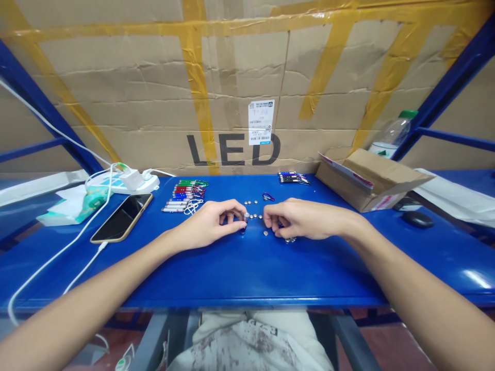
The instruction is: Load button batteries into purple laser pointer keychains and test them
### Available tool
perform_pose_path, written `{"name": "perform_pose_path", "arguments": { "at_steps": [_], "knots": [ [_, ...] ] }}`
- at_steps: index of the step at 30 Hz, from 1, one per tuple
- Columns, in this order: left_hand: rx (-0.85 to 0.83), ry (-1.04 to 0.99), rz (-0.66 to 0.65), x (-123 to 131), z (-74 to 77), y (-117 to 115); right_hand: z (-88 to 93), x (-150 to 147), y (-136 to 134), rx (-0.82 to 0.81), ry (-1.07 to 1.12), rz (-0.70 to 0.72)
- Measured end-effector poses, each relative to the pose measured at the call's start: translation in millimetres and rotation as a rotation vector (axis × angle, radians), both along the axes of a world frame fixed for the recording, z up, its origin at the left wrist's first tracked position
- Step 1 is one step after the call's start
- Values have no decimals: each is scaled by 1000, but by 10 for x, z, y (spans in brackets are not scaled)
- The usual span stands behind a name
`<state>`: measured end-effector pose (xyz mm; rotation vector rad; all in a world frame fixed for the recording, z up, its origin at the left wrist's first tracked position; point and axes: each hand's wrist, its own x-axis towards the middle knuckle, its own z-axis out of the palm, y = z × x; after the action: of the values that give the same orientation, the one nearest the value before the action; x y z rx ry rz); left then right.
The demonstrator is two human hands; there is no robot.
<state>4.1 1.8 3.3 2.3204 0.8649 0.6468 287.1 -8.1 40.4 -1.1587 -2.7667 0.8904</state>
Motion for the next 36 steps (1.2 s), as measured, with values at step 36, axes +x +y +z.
{"name": "perform_pose_path", "arguments": {
  "at_steps": [36],
  "knots": [
    [4, 14, 16, -8, -4, 12, 47, 81, -13, -38, -99, -29]
  ]
}}
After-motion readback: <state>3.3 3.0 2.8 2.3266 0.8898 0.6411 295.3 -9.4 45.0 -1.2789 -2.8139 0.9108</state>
